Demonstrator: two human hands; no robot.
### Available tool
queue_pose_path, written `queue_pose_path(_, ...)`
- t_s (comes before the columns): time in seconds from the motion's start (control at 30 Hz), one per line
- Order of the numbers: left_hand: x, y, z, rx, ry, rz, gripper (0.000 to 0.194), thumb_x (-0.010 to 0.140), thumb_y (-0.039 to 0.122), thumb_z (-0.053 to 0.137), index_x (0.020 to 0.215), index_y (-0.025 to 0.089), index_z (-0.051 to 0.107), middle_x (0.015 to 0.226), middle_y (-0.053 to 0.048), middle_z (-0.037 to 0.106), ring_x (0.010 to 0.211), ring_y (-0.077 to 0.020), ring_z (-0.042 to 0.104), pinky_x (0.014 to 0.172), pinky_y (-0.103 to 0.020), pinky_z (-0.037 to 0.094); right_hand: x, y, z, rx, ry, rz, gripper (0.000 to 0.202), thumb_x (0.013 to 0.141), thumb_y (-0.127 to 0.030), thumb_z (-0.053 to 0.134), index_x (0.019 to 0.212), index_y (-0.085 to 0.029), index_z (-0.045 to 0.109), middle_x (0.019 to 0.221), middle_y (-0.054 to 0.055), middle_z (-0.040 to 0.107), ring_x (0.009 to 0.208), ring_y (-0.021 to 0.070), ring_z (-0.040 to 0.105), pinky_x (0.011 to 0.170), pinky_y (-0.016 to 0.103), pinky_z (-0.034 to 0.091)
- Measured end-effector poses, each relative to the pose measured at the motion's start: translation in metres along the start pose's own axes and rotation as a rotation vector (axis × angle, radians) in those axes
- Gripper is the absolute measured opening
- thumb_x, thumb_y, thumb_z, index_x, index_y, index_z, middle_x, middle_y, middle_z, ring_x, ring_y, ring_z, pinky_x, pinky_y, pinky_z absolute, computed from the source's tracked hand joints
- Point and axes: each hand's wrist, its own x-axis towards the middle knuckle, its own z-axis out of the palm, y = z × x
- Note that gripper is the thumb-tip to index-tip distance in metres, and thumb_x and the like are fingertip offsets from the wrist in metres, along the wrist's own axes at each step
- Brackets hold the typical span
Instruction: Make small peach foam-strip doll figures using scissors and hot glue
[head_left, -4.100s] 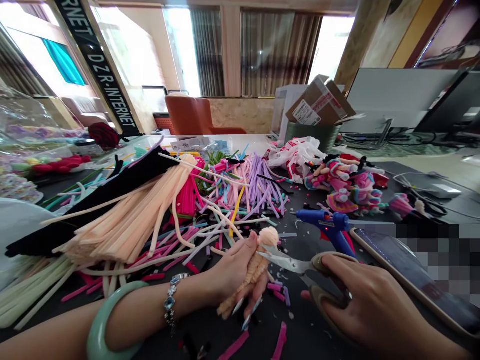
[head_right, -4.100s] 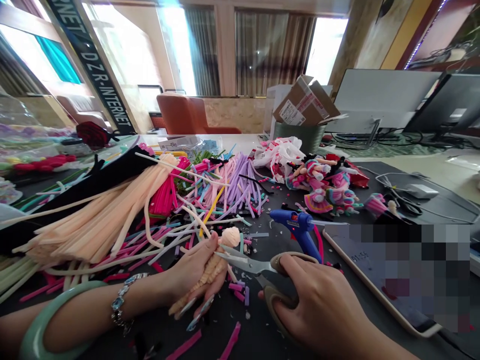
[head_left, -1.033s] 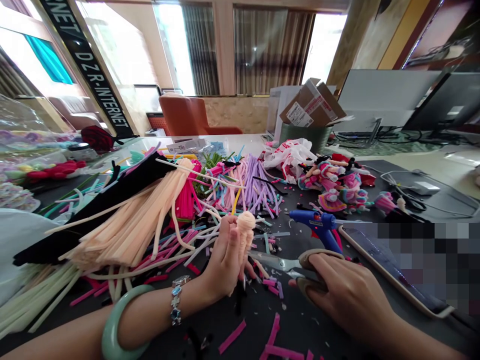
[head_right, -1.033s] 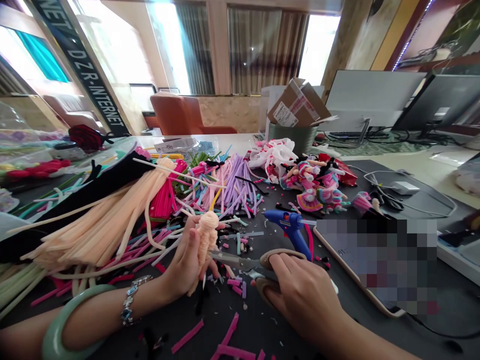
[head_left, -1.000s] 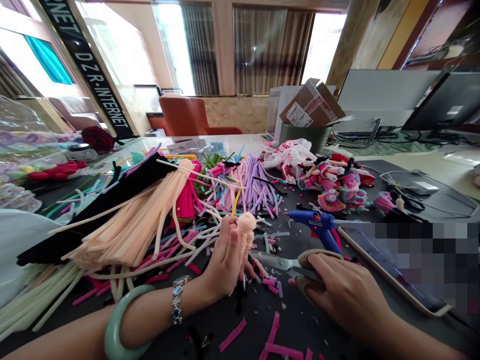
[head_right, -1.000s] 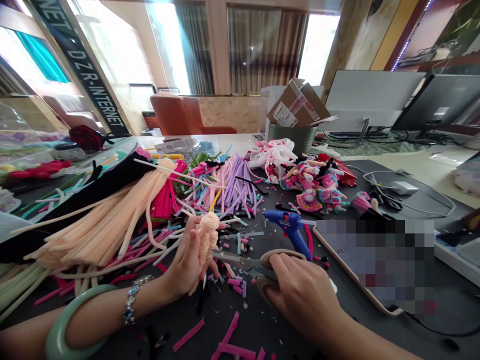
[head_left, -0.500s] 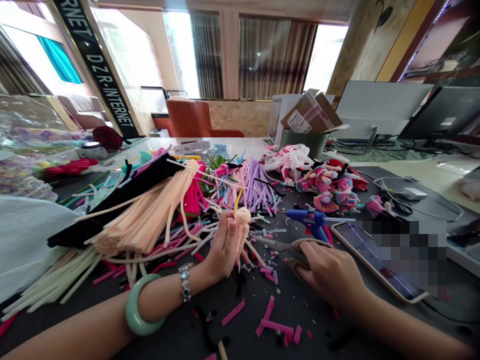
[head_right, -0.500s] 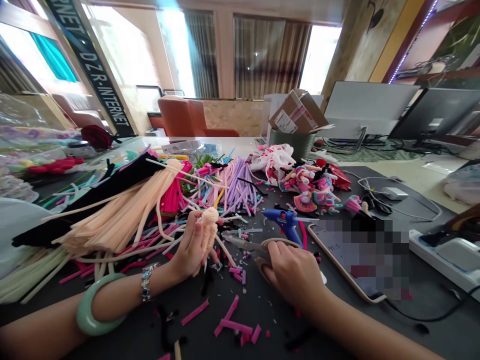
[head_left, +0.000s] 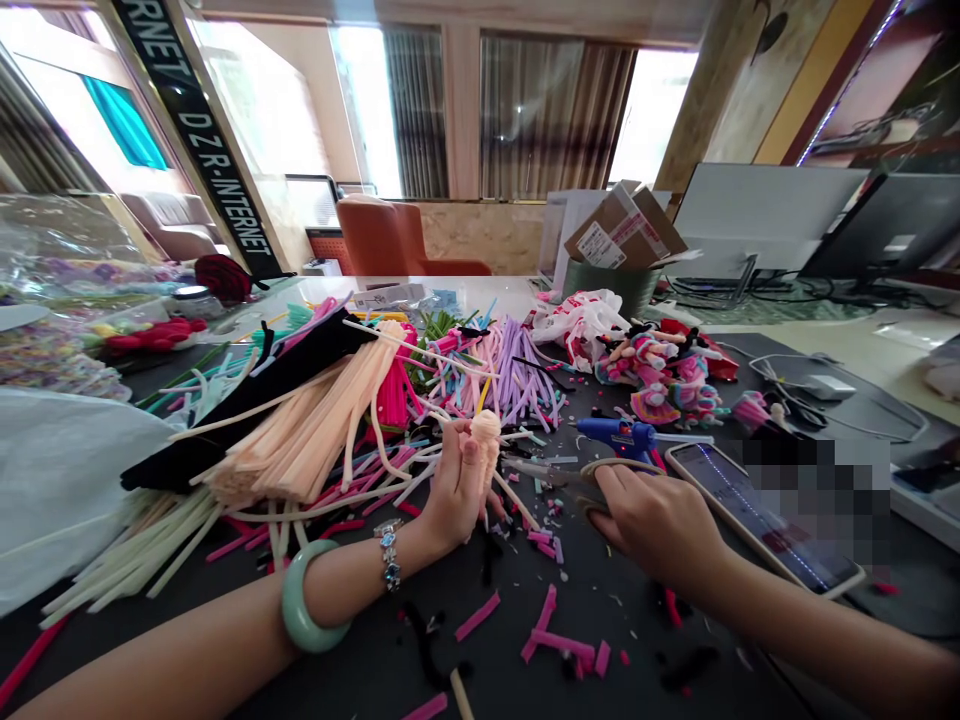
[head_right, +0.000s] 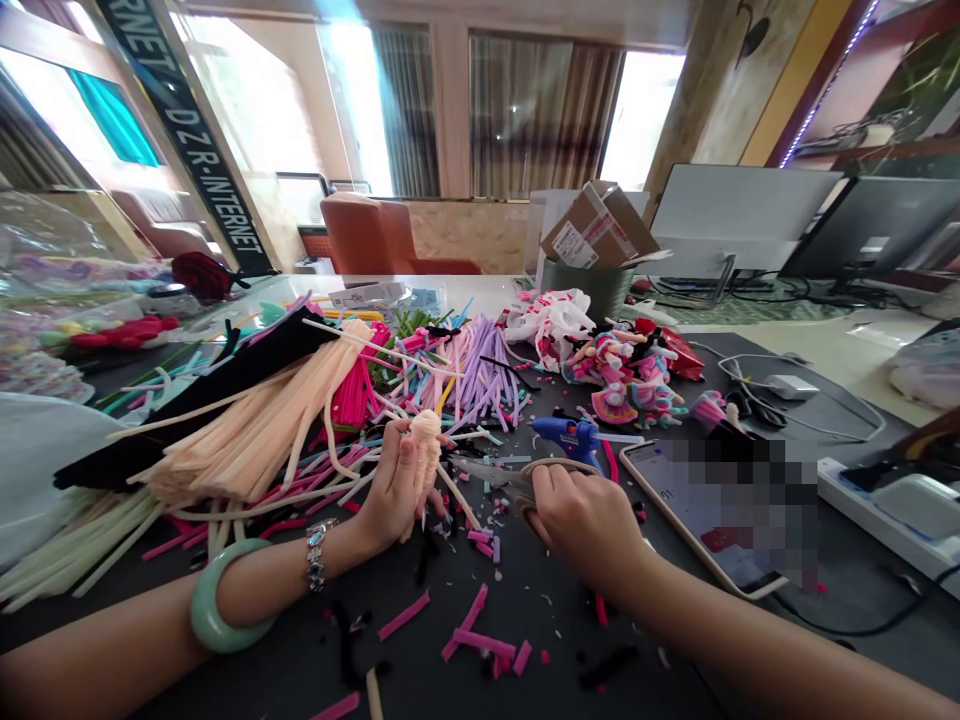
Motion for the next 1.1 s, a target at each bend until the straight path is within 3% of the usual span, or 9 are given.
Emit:
queue_pose_path(0.23, -0.001, -0.001, 0.000, 0.073, -0.029, -0.002, 0.032, 0.091, 0.055, 0.033, 0.103, 0.025, 0.031, 0.093, 0.000, 0.056, 0.032, -0.0010, 0.042, 0.032, -0.018, 0.046, -0.005, 0.013, -0.012, -0.088, -0.049, -0.040, 0.007, 0.075, -0.018, 0.058, 0.080, -0.014, 0.061, 0.065, 0.004, 0.064, 0.053, 0.0183, 0.059, 0.049, 0.028, 0.026)
queue_pose_path(0.33, -0.001, -0.003, -0.002, 0.118, -0.071, -0.002, 0.034, 0.088, 0.050, 0.046, 0.105, 0.025, 0.030, 0.097, -0.001, 0.056, 0.035, -0.0023, 0.047, 0.033, -0.019, 0.045, -0.010, 0.014, -0.013, -0.113, -0.057, -0.077, 0.005, 0.075, -0.015, 0.056, 0.078, -0.015, 0.060, 0.064, 0.004, 0.063, 0.052, 0.0177, 0.058, 0.049, 0.029, 0.024)
queue_pose_path(0.47, 0.000, -0.002, -0.006, 0.215, -0.082, 0.033, 0.048, 0.075, 0.042, 0.068, 0.107, 0.022, 0.038, 0.097, -0.003, 0.057, 0.063, -0.0105, 0.060, 0.056, -0.023, 0.051, -0.012, 0.013, -0.015, -0.129, -0.036, -0.125, 0.007, 0.078, -0.013, 0.052, 0.075, -0.016, 0.058, 0.062, 0.004, 0.060, 0.051, 0.0164, 0.055, 0.049, 0.029, 0.021)
queue_pose_path(0.6, 0.003, 0.001, -0.006, 0.299, -0.112, 0.071, 0.051, 0.066, 0.038, 0.077, 0.102, 0.018, 0.047, 0.092, -0.003, 0.060, 0.083, -0.0171, 0.060, 0.077, -0.029, 0.049, -0.011, 0.007, -0.020, -0.149, 0.007, -0.159, 0.010, 0.080, -0.011, 0.050, 0.077, -0.016, 0.057, 0.061, 0.002, 0.058, 0.050, 0.0165, 0.053, 0.051, 0.030, 0.020)
queue_pose_path(0.9, 0.005, 0.006, -0.003, 0.352, -0.229, 0.021, 0.040, 0.068, 0.041, 0.073, 0.093, 0.015, 0.054, 0.068, 0.000, 0.062, 0.060, -0.0151, 0.060, 0.059, -0.026, 0.050, -0.005, -0.004, -0.026, -0.201, 0.024, -0.167, 0.015, 0.076, -0.003, 0.049, 0.072, -0.017, 0.053, 0.060, 0.003, 0.058, 0.052, 0.0173, 0.053, 0.053, 0.031, 0.022)
queue_pose_path(1.1, 0.008, 0.003, -0.002, 0.382, -0.225, 0.020, 0.030, 0.070, 0.034, 0.071, 0.087, 0.016, 0.054, 0.069, -0.001, 0.066, 0.062, -0.0166, 0.064, 0.062, -0.027, 0.052, -0.013, -0.001, -0.027, -0.237, 0.014, -0.143, 0.018, 0.079, -0.004, 0.048, 0.069, -0.018, 0.052, 0.058, 0.002, 0.055, 0.051, 0.0185, 0.052, 0.052, 0.031, 0.024)
